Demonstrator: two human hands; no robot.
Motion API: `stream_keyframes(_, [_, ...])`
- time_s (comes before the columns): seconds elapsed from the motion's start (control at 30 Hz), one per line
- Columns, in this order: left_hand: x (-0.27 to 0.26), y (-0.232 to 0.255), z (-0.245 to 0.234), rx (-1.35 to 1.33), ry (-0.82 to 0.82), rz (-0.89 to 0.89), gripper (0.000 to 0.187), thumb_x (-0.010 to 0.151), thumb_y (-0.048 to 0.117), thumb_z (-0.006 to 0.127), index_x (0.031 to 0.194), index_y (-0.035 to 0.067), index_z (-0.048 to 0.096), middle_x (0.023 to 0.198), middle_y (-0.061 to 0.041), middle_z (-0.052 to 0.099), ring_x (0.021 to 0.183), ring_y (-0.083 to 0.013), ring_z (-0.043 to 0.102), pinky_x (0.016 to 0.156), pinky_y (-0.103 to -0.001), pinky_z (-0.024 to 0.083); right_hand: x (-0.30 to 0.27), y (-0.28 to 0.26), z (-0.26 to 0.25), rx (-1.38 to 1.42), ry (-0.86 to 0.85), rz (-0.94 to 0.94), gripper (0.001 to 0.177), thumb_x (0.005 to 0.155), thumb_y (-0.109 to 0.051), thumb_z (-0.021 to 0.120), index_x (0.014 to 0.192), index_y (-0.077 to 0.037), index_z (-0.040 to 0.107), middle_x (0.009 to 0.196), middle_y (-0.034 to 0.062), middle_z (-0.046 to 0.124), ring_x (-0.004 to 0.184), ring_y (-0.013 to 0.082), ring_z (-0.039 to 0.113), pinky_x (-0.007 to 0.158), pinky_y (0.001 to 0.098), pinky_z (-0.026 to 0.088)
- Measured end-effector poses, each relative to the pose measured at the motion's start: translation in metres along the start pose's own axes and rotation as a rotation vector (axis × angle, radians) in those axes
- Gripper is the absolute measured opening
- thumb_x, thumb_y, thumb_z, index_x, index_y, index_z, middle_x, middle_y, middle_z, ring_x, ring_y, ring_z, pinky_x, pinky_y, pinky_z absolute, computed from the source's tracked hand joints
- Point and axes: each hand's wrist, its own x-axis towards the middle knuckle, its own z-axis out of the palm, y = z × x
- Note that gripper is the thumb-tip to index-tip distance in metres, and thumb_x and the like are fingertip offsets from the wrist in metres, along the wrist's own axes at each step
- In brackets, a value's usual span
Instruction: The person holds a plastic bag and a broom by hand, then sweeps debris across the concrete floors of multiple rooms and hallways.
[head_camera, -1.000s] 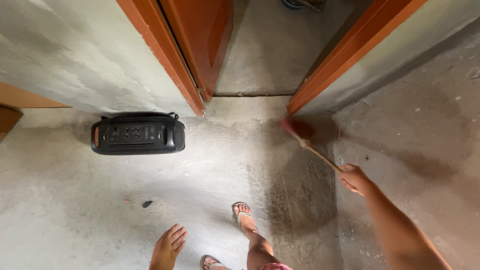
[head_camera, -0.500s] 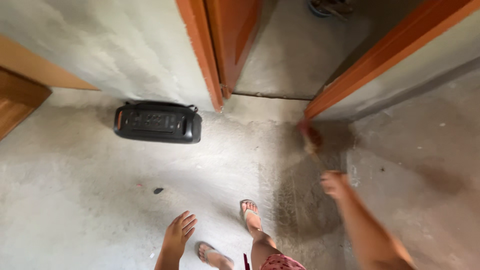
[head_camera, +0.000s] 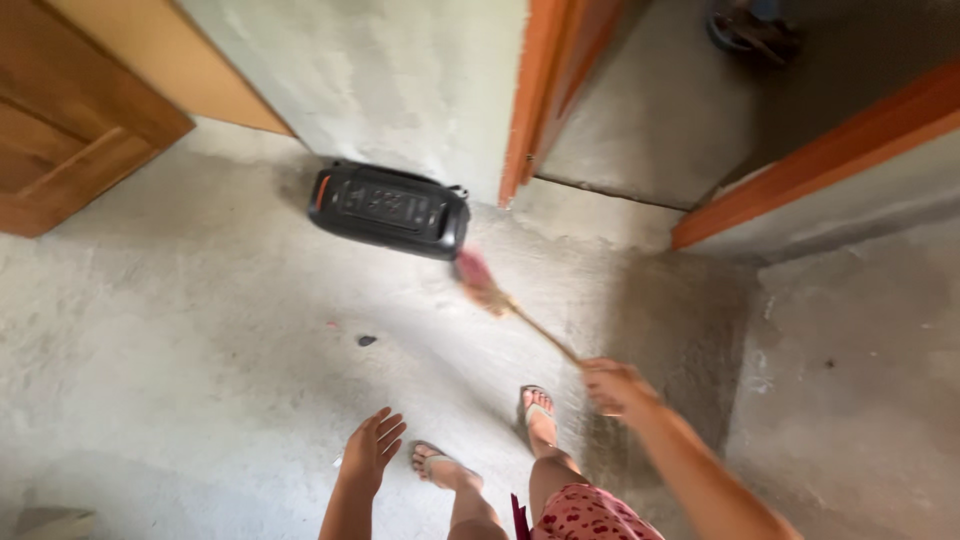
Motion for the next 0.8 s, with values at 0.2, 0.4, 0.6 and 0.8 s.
stream_keyframes(0.2, [-0.013,0.011,-0.056,-0.038,0.028,-0.016,0.05,0.106,0.027,0.036,0.147,0.004,0.05,0.144,-0.017,0.062,0.132,-0.0291,0.059,0.111,-0.042,0.045,-0.007,-0.025,-0.042,-0.136,0.287,-0.08,0.036,0.089,-0.002,0.065,0.123,-0.012,0.067,0.07,0.0076,0.057,0.047,0.0129,0.044,0.038,0.0277,0.028])
stream_keyframes(0.4, [-0.035,0.017,-0.122,-0.09,0.083,-0.001,0.05,0.105,0.026,0.038,0.147,0.002,0.05,0.144,-0.018,0.061,0.132,-0.0295,0.059,0.111,-0.042,0.044,0.079,-0.011,0.073,-0.235,0.402,-0.14,0.025,0.088,0.0,0.064,0.111,-0.005,0.067,0.068,0.0109,0.059,0.047,0.0161,0.05,0.037,0.0307,0.033])
stream_keyframes(0.6, [-0.039,0.002,-0.197,-0.196,0.121,0.024,0.052,0.105,0.026,0.034,0.148,0.002,0.049,0.144,-0.018,0.062,0.132,-0.0301,0.059,0.111,-0.043,0.045,0.117,0.031,0.308,-0.356,0.113,-0.17,0.017,0.087,-0.001,0.061,0.102,-0.002,0.067,0.065,0.0117,0.058,0.044,0.0178,0.05,0.035,0.0331,0.033])
stream_keyframes(0.8, [-0.02,-0.006,-0.256,-0.303,0.108,0.045,0.052,0.105,0.027,0.034,0.149,0.003,0.048,0.145,-0.018,0.06,0.132,-0.031,0.058,0.11,-0.043,0.044,0.084,0.03,0.425,-0.259,-0.129,-0.153,0.022,0.085,-0.001,0.062,0.106,-0.006,0.062,0.061,0.0084,0.055,0.042,0.0156,0.046,0.034,0.0324,0.029])
